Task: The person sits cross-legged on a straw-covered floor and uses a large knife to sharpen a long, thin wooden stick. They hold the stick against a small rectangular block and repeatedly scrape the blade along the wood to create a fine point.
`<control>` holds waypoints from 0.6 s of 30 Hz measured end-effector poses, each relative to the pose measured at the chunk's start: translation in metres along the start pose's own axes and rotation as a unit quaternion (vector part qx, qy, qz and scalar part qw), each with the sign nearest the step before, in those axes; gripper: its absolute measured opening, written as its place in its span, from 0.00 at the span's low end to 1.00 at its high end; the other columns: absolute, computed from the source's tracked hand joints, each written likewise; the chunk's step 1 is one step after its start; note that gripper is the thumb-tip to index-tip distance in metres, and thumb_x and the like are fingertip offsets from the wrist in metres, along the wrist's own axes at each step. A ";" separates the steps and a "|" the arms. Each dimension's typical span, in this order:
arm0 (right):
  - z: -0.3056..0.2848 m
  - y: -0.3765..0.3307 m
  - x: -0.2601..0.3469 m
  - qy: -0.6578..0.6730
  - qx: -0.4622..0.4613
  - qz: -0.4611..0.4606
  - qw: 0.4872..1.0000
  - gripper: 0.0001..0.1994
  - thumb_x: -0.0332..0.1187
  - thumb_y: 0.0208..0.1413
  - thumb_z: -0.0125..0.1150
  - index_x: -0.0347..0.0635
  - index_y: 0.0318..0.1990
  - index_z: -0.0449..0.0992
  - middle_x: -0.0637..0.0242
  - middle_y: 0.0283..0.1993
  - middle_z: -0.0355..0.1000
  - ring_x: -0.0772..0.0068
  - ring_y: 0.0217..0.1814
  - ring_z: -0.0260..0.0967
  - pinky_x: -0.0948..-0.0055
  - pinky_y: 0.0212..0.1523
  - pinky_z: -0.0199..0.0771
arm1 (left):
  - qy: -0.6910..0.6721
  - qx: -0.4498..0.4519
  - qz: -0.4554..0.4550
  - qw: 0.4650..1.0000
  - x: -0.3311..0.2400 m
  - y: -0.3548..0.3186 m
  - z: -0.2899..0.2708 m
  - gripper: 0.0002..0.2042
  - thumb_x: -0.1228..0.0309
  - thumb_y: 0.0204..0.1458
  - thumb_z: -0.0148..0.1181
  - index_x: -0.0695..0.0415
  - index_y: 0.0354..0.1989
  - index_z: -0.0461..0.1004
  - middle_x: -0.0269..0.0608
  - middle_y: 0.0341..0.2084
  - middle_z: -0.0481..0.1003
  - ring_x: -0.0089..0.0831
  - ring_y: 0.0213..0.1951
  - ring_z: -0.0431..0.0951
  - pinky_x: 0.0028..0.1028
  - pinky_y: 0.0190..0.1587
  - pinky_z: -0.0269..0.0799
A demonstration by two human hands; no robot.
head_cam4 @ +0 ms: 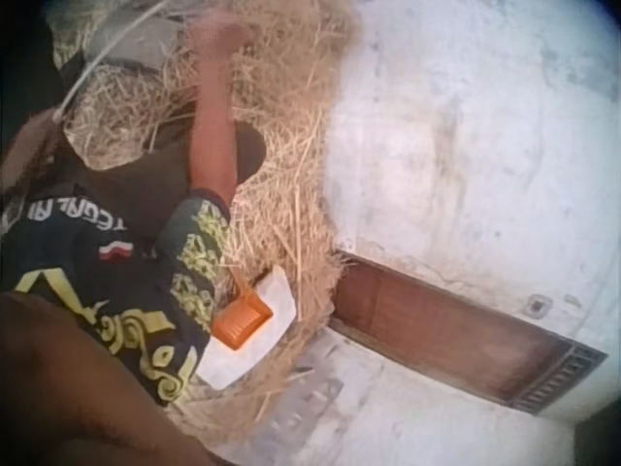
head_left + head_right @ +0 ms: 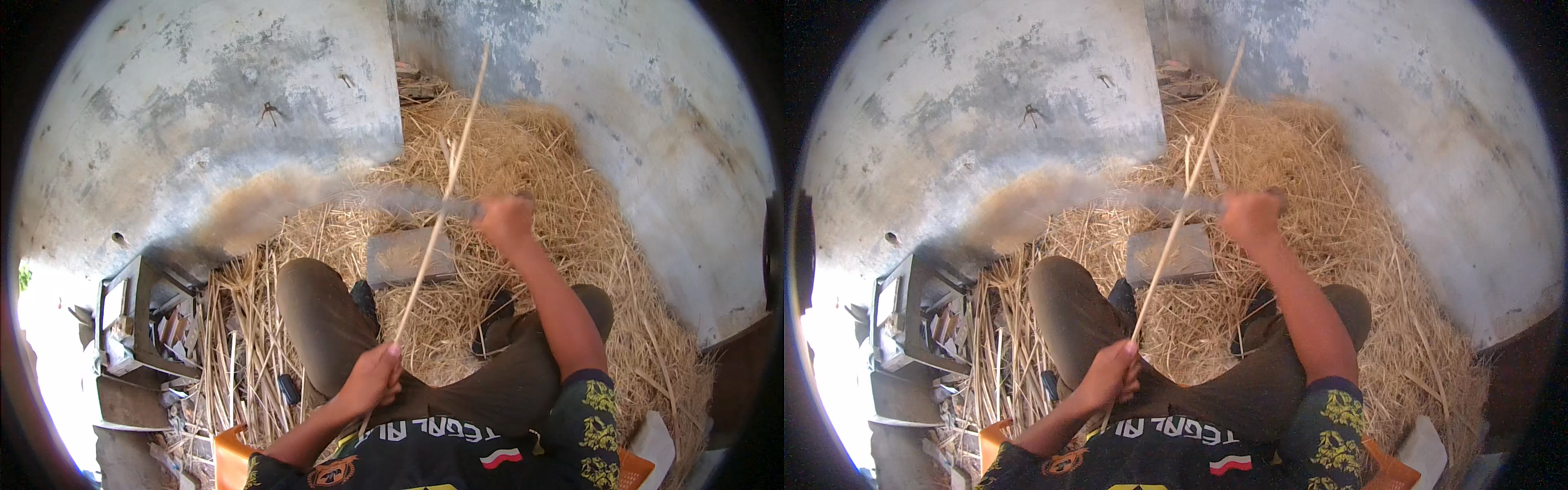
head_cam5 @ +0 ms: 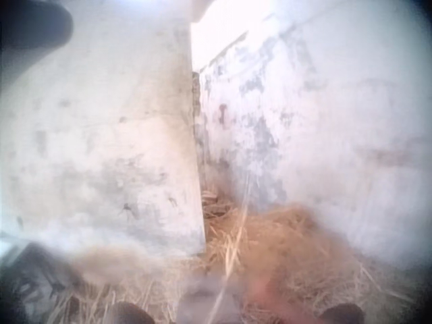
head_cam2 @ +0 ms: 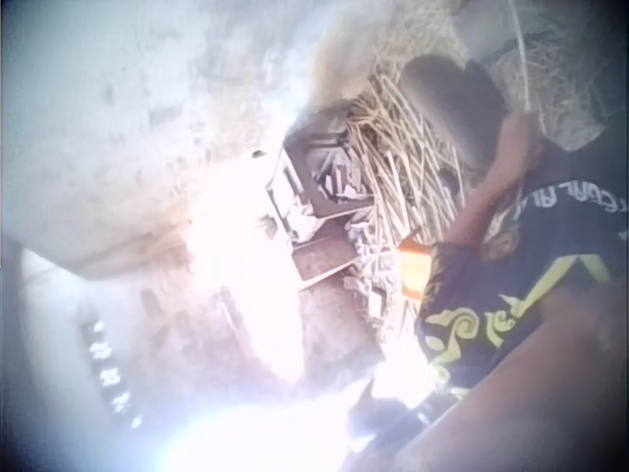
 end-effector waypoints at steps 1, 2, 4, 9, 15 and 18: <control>0.010 0.004 -0.029 0.000 0.064 0.112 0.992 0.07 0.37 0.48 0.67 0.45 0.27 0.78 0.67 0.19 0.73 0.66 0.19 0.73 0.61 0.24 0.72 | 0.001 0.002 -0.006 1.000 0.007 -0.010 0.001 0.17 0.54 0.70 0.42 0.51 0.31 0.59 0.27 0.16 0.55 0.16 0.14 0.52 0.21 0.15 0.49; 0.008 0.002 -0.038 -0.008 0.057 0.129 0.990 0.07 0.37 0.48 0.67 0.46 0.27 0.78 0.67 0.19 0.73 0.67 0.19 0.73 0.61 0.24 0.72 | -0.020 0.022 -0.020 0.999 0.010 -0.017 -0.002 0.17 0.54 0.70 0.42 0.51 0.31 0.59 0.27 0.17 0.55 0.16 0.15 0.52 0.21 0.16 0.50; 0.005 -0.002 -0.052 -0.025 0.043 0.163 0.985 0.07 0.38 0.48 0.67 0.47 0.28 0.79 0.67 0.19 0.74 0.68 0.20 0.73 0.61 0.24 0.71 | -0.012 0.031 -0.036 0.999 0.011 -0.022 0.000 0.17 0.54 0.70 0.41 0.51 0.31 0.59 0.27 0.17 0.55 0.16 0.15 0.51 0.21 0.16 0.49; -0.036 -0.015 0.013 -0.003 -0.106 -0.119 0.987 0.08 0.39 0.51 0.67 0.46 0.29 0.79 0.66 0.20 0.74 0.67 0.20 0.73 0.61 0.24 0.72 | 0.012 0.034 -0.030 0.999 0.010 -0.018 -0.008 0.17 0.55 0.70 0.41 0.51 0.31 0.58 0.27 0.17 0.54 0.16 0.15 0.51 0.20 0.17 0.49; -0.009 0.004 -0.080 -0.020 -0.006 0.173 0.985 0.08 0.39 0.49 0.67 0.47 0.31 0.80 0.62 0.24 0.76 0.61 0.24 0.76 0.57 0.31 0.76 | 0.011 0.058 -0.051 0.997 -0.005 -0.038 -0.009 0.17 0.54 0.70 0.42 0.51 0.30 0.58 0.27 0.17 0.53 0.17 0.16 0.50 0.22 0.18 0.49; -0.034 -0.002 -0.023 -0.010 -0.084 0.003 0.996 0.09 0.39 0.49 0.68 0.44 0.30 0.79 0.61 0.23 0.76 0.63 0.22 0.74 0.60 0.29 0.75 | 0.009 0.026 -0.064 0.998 0.006 -0.035 -0.015 0.19 0.52 0.68 0.46 0.52 0.29 0.59 0.28 0.17 0.53 0.19 0.17 0.50 0.24 0.19 0.48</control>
Point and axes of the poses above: each hand's wrist, its own y-axis towards the middle knuckle, its own z-axis out of the palm, x = y × z, the point moved 8 cm from there along y, towards the middle knuckle
